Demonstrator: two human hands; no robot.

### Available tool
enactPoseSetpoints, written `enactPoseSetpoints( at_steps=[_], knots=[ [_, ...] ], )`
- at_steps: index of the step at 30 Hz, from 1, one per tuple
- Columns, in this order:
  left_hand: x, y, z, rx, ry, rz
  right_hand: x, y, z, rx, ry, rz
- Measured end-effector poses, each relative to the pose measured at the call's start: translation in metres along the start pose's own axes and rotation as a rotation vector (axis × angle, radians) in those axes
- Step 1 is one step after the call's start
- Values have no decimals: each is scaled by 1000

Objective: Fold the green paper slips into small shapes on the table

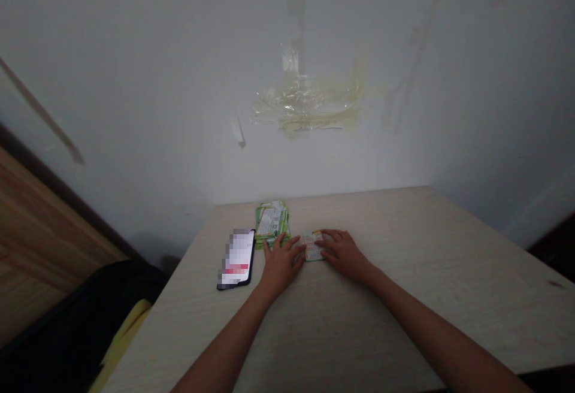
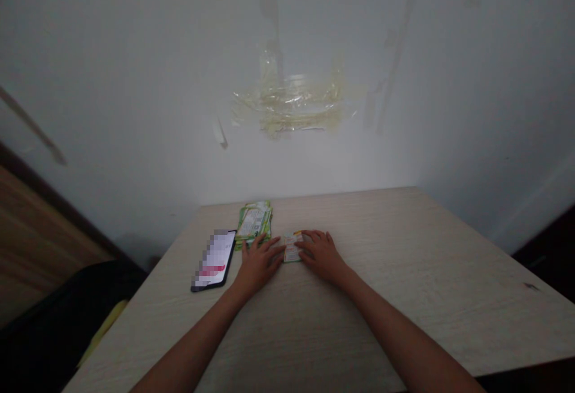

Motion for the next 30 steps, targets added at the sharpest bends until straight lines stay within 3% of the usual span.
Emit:
enactPoseSetpoints(
  at_steps=[6, 30],
  knots=[
    [-1, 1, 1, 14, 3, 10, 1, 2, -5, 10, 102, -64],
    [-2, 1, 3, 39, -23, 9, 2, 2, 2, -46, 67, 42]
  ],
)
Point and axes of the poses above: each hand's wrist, its own y-axis towards the middle knuckle, its own x-axis out of the back of the hand, z = x × y, the point moved 5 cm from there along y, towards the middle knuckle, and after that the axes turned 10 degrees about z, right-handed, at the moved point
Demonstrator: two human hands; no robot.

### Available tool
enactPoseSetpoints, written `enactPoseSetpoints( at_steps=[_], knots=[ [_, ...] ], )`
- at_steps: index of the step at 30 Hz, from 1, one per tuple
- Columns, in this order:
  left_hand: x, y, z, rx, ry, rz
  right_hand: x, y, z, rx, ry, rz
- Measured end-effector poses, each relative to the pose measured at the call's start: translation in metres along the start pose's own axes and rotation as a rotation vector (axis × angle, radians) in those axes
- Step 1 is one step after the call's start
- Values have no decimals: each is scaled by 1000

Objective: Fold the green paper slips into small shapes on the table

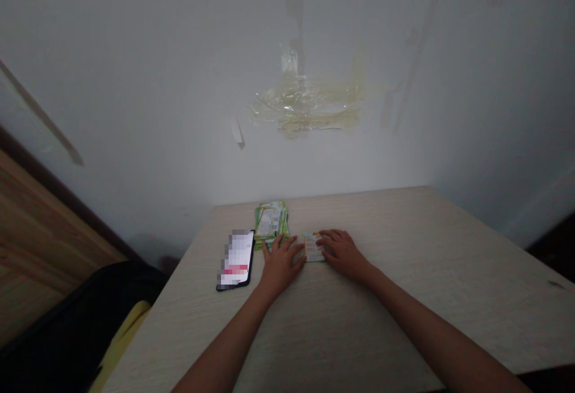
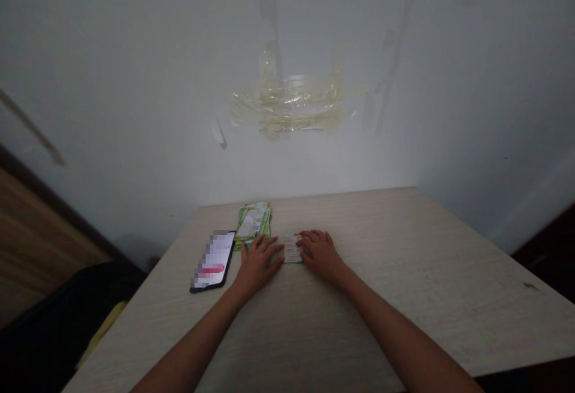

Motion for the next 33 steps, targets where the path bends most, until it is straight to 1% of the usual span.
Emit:
enactPoseSetpoints(
  at_steps=[7, 23, 28, 33],
  knots=[
    [-1, 0, 1, 6, 5, 2, -3, 0, -1, -15, -4, 22],
    [-1, 0, 1, 20, -23, -5, -4, 1, -3, 29, -11, 15],
    [2, -1, -3, 12, -16, -10, -2, 3, -2, 4, -5, 9],
    [1, -1, -3, 16, -6, -5, -2, 2, -2, 3, -2, -22]
  ],
)
Point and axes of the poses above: each hand's wrist, its own y-axis towards the middle knuckle, its own x-axis out of the back of the hand, z = x × y, the point moved 5 cm from there along y, towards the middle knuckle, and after that the axes turned 10 degrees about z, right-handed, at the moved point
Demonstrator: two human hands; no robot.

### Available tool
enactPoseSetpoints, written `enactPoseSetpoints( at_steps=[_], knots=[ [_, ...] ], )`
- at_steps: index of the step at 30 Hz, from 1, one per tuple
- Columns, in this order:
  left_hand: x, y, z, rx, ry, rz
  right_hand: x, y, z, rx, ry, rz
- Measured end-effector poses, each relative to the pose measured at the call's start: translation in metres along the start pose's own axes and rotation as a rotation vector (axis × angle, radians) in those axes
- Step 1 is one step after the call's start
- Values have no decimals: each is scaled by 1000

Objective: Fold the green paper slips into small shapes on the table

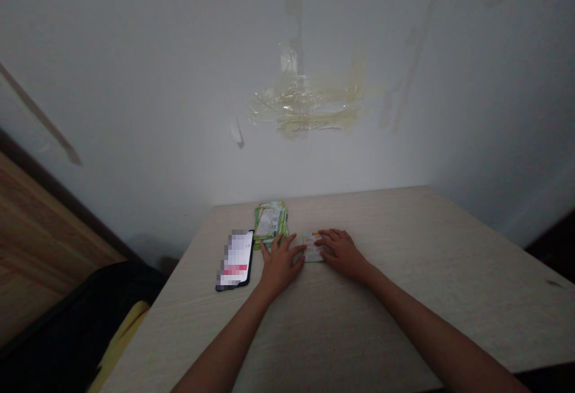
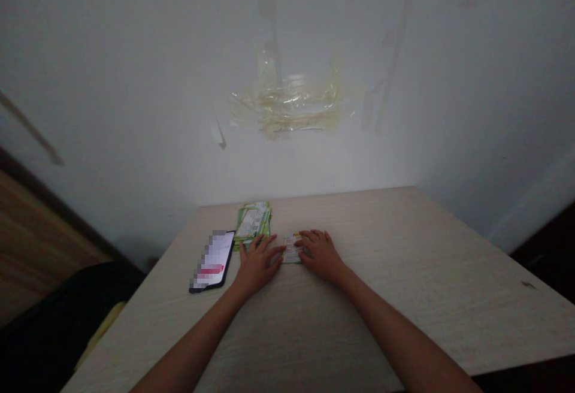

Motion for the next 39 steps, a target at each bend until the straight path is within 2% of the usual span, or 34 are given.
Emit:
enactPoseSetpoints(
  at_steps=[4, 9, 18, 39],
  knots=[
    [-1, 1, 1, 2, -5, 12, 0, 1, -6, 24, 51, -52],
    [1, 1, 1, 4, 0, 25, 0, 3, -12, -34, 93, -134],
    [1, 0, 0, 29, -7, 34, 2, 6, -8, -113, 82, -127],
    [-2, 1, 4, 15, -31, 18, 2, 7, -4, -153, 68, -121]
  ],
)
Point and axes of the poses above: each hand's wrist, its own y-axis towards the middle knuckle, its own x-axis out of the back of the hand, z = x × y, the point moved 5 cm from there along y, towards the middle knuckle, and after that the axes turned 10 degrees about z, right-handed, at the moved point
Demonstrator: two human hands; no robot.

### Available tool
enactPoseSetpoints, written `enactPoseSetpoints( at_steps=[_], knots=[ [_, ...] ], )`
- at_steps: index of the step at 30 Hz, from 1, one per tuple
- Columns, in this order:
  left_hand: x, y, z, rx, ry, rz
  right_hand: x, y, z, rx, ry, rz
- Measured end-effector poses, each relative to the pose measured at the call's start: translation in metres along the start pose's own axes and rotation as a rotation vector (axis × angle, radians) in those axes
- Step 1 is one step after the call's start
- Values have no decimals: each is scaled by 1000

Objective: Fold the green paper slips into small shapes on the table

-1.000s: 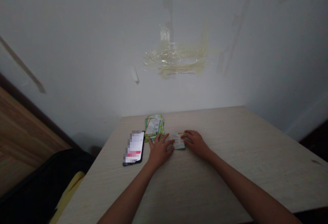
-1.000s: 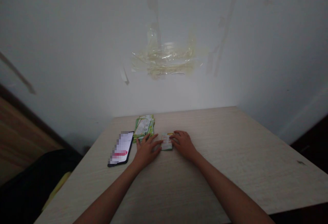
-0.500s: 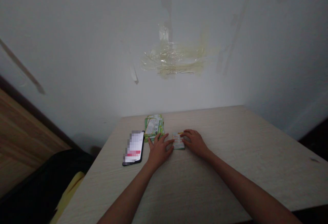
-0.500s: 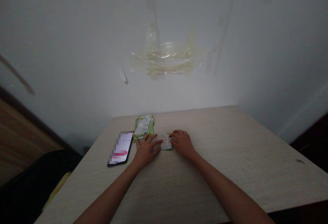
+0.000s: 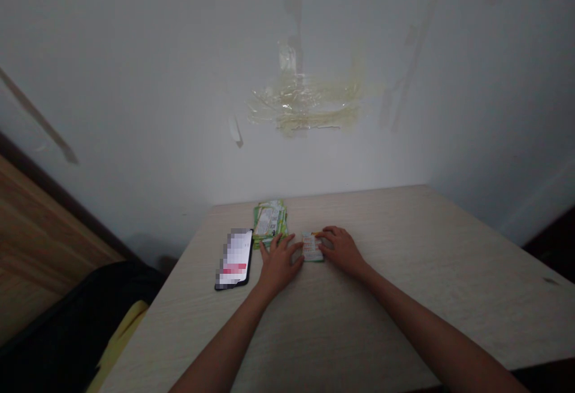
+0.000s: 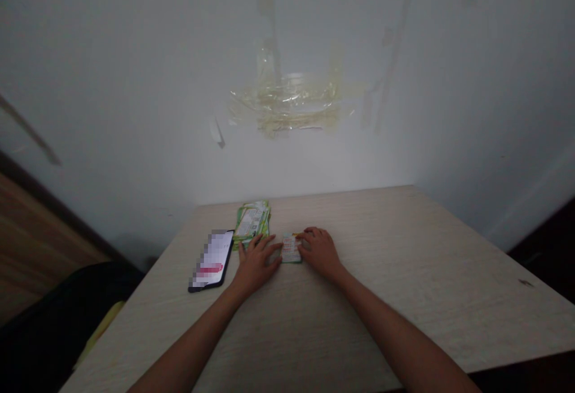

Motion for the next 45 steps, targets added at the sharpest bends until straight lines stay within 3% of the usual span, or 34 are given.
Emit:
enactPoseSetpoints(
  at_steps=[37, 45],
  knots=[
    [4, 2, -1, -37, 55, -15, -2, -3, 4, 19, -92, 10],
    [9, 3, -2, -55, 89, -14, -1, -6, 3, 28, -43, -59]
  ],
)
Point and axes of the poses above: each hand's wrist, its own y-axis towards the middle knuckle, its own x-axis out of the back of the hand, z = x × y, the point moved 5 cm from there along y, towards the middle knuckle, and after that the axes turned 10 degrees about z, right-handed, at the moved point
